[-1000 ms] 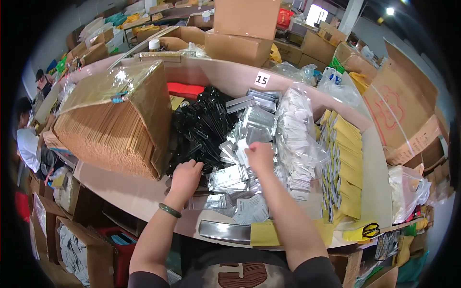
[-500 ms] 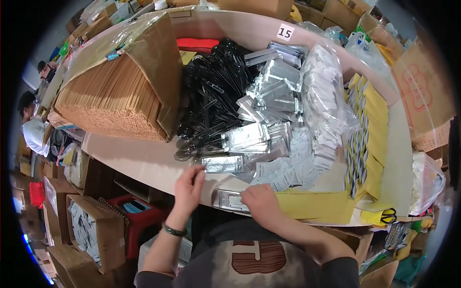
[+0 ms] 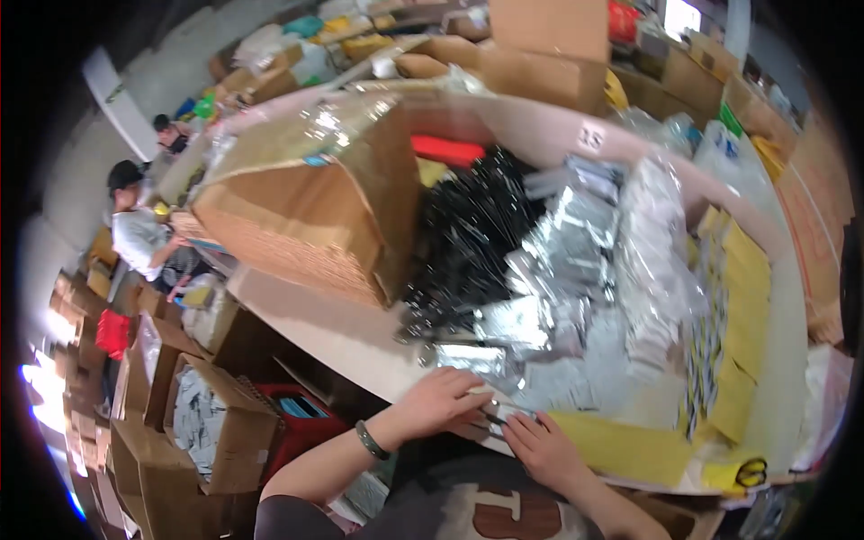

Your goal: Packing small silver and black pouches into yellow padded envelopes at a packing station.

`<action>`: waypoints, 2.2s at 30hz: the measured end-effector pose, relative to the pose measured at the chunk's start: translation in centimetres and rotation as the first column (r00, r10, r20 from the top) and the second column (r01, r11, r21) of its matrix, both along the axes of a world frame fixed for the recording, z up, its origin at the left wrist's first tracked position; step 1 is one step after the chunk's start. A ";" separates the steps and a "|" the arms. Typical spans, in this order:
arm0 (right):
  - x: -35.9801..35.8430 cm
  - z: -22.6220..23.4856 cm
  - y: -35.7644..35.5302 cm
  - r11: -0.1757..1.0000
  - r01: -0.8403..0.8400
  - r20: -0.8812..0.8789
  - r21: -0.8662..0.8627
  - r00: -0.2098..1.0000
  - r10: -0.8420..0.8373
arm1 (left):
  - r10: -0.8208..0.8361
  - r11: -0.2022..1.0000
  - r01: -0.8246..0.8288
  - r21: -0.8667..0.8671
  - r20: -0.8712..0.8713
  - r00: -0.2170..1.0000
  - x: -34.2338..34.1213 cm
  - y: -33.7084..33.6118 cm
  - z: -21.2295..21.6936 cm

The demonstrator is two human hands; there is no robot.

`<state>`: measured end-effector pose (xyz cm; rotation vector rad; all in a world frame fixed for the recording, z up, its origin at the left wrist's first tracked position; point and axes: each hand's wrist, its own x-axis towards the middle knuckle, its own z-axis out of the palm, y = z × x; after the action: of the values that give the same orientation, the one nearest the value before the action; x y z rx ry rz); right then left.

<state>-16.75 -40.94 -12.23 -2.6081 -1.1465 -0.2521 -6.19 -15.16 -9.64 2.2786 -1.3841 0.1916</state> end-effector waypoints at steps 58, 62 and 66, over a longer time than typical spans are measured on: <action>1.6 5.9 -4.1 0.992 0.119 -0.304 0.036 0.947 -0.102 | 0.202 0.973 -0.189 0.133 -0.096 0.975 -3.6 -5.1 -1.8; 1.6 10.1 -18.9 0.849 0.527 -0.037 -0.034 0.848 -0.528 | 0.435 0.900 -0.379 0.217 -0.375 0.819 -3.2 -4.1 1.2; -2.5 8.2 -16.5 0.916 0.401 -0.267 -0.007 0.882 -0.388 | 0.136 0.991 -0.069 0.117 -0.867 0.480 -4.6 -5.5 1.6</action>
<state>-19.23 -57.46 -4.05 -2.7060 -0.5068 -0.0084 -10.81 -20.70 -8.05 1.9668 -0.6714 -0.9082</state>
